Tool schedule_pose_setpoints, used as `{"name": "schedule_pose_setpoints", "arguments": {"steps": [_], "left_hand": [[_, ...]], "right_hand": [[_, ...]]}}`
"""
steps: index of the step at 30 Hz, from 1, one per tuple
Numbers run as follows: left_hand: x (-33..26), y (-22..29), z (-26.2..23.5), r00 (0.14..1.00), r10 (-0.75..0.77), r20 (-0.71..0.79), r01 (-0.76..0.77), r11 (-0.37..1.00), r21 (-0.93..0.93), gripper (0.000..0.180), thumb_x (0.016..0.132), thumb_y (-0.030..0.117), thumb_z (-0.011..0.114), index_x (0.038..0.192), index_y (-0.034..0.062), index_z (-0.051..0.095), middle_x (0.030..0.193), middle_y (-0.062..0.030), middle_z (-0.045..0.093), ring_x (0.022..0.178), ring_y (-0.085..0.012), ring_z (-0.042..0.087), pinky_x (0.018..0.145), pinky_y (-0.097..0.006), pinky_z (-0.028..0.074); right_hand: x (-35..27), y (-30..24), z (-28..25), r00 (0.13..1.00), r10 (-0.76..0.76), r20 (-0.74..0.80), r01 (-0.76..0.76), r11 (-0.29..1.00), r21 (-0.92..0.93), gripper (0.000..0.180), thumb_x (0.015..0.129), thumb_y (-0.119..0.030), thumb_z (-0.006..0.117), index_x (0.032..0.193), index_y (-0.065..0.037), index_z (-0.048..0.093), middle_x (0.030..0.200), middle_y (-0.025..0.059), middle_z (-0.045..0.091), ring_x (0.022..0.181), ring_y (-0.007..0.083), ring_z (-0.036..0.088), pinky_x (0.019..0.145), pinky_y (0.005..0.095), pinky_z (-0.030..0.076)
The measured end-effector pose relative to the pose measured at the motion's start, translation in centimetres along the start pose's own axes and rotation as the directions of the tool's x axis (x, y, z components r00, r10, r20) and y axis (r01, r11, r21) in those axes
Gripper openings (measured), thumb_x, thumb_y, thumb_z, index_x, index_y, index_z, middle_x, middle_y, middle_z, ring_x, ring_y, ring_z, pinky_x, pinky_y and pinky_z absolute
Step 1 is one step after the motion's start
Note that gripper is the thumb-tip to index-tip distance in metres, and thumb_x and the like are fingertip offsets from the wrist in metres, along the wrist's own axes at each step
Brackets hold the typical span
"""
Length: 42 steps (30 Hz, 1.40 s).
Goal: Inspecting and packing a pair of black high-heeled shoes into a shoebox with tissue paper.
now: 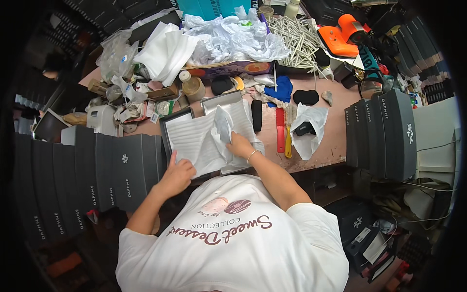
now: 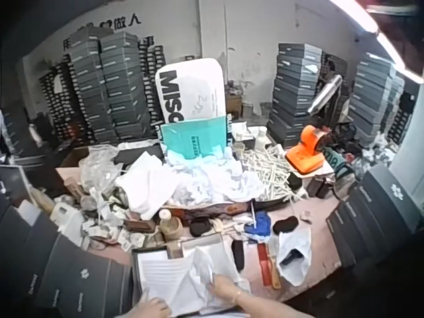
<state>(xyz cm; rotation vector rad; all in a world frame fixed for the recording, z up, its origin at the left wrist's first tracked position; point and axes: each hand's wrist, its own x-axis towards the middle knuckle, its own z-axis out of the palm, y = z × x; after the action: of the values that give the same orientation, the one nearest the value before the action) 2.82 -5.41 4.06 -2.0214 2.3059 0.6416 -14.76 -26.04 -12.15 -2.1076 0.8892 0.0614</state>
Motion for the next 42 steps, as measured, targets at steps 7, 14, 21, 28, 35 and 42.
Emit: {"name": "schedule_pose_setpoints", "arguments": {"steps": [7,14,21,28,35,42], "left_hand": [[-2.5,0.4,-1.8,0.935,-0.108,-0.337,0.116,0.993,0.005,0.008,0.071,0.001,0.060,0.076,0.0063,0.058,0.099,-0.0070,0.055,0.120,-0.0312,0.045,0.107,-0.066,0.016],[-1.5,-0.8,0.6,0.892,-0.219,-0.396,0.265,0.962,0.066,0.007,0.075,0.004,0.057,0.074,0.0050,0.064,0.093,-0.0081,0.057,0.119,-0.0296,0.047,0.106,-0.067,0.015],[0.4,2.1,-0.4,0.819,-0.173,-0.547,0.175,0.983,-0.048,0.014,0.074,0.003,0.061,0.087,0.0065,0.065,0.107,-0.0106,0.056,0.121,-0.0296,0.045,0.107,-0.065,0.018],[1.5,2.1,6.3,0.196,-0.714,-0.673,-0.167,0.652,-0.740,0.048,0.089,0.002,0.050,0.135,-0.0046,0.039,0.142,-0.0231,0.034,0.136,-0.0374,0.029,0.112,-0.048,0.020],[12.6,2.0,7.7,0.939,-0.094,-0.330,0.086,0.995,-0.041,0.064,0.092,0.037,0.051,0.136,-0.0063,0.038,0.144,-0.0239,0.034,0.139,-0.0349,0.023,0.113,-0.051,0.015],[16.5,3.2,6.1,0.823,-0.272,0.498,0.084,0.927,0.366,0.085,0.082,0.061,0.051,0.132,-0.0072,0.045,0.138,-0.0247,0.043,0.136,-0.0360,0.029,0.111,-0.055,0.011]], "right_hand": [[1.0,0.2,-4.8,0.969,0.216,0.120,-0.247,0.871,0.426,0.046,0.082,-0.020,0.066,0.121,0.000,0.053,0.100,0.0129,0.066,0.086,0.0206,0.063,0.076,0.0341,0.050],[-0.5,-0.4,-4.1,0.992,0.026,-0.123,0.009,0.963,0.270,0.050,0.080,-0.021,0.063,0.122,0.002,0.048,0.095,0.0256,0.064,0.084,0.0334,0.065,0.071,0.0407,0.052],[-1.8,-2.3,1.0,0.996,0.070,0.057,-0.061,0.988,-0.144,0.065,0.078,-0.023,0.066,0.128,0.008,0.038,0.117,0.0297,0.051,0.102,0.0453,0.056,0.089,0.0451,0.047],[-6.4,-4.8,-4.0,0.939,-0.227,-0.259,0.253,0.965,0.072,0.055,0.078,-0.023,0.069,0.121,0.004,0.049,0.114,0.0249,0.054,0.108,0.0404,0.054,0.090,0.0427,0.045],[-7.1,7.1,-4.3,0.906,0.419,-0.062,-0.311,0.757,0.574,0.035,0.093,-0.028,0.055,0.108,0.003,0.058,0.086,0.0082,0.063,0.077,0.0141,0.058,0.069,0.0288,0.046],[-7.7,-1.9,-7.3,0.823,-0.045,-0.566,0.257,0.919,0.300,0.015,0.082,-0.010,0.064,0.093,0.000,0.059,0.085,0.0140,0.060,0.075,0.0239,0.060,0.065,0.0308,0.046]]}}
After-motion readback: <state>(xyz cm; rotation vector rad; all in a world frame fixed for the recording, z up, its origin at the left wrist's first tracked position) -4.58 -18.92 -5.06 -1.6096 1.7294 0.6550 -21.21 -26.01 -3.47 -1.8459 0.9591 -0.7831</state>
